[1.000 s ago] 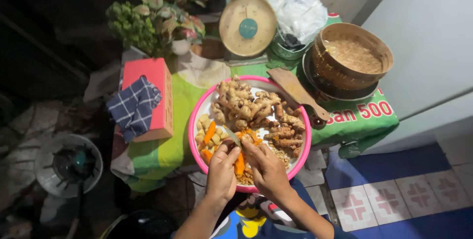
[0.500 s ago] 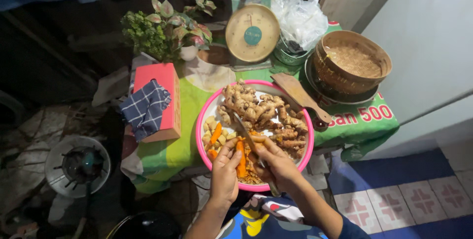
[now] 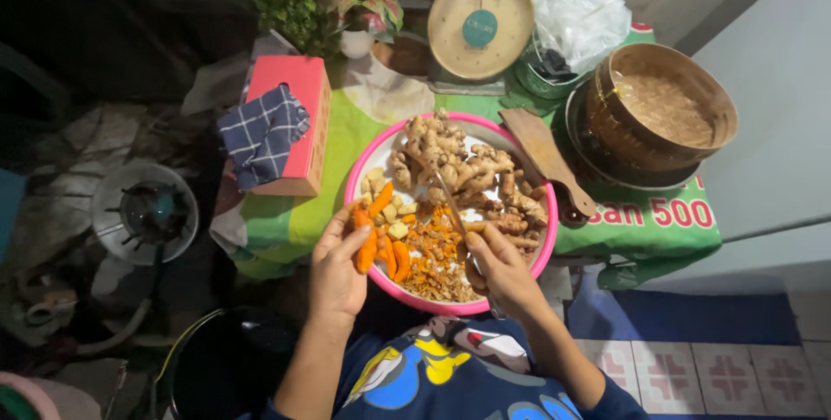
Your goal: The person peels orange root vegetables with a small knife over a pink bowl, collecting the peels in the bowl. The person handles multiple pieces one at a time, rotating them to remove the skin and occasionally adjusting the pile of peels.
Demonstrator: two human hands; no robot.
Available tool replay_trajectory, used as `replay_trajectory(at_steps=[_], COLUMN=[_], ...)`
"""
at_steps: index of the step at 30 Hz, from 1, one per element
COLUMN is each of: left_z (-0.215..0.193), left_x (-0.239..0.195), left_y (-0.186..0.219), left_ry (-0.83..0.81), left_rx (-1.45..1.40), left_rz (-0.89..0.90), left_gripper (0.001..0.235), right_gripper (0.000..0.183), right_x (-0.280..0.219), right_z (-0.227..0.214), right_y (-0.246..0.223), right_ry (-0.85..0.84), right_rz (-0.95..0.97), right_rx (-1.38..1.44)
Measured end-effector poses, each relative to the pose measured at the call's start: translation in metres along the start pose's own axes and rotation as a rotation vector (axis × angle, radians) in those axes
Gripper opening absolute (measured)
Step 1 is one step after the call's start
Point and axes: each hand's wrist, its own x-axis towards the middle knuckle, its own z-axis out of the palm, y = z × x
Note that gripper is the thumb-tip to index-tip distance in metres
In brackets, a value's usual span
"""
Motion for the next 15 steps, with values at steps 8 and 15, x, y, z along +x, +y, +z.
replay_trajectory(at_steps=[8, 15], left_z=[0.027, 0.047], left_x=[-0.008, -0.003], left_y=[-0.036, -0.050], left_ry=[-0.096, -0.252], left_rx=[0.099, 0.319], left_rz=[-0.124, -0.253], left_gripper=[0.042, 0.048], right_gripper=[0.027, 0.041], right_x=[-0.003, -0.009], right_z=[0.010, 0.002], right_y=[-0.008, -0.010], right_ry=[0.013, 0.079], right_rz=[0.060, 0.036], right_rx=[0.030, -0.018])
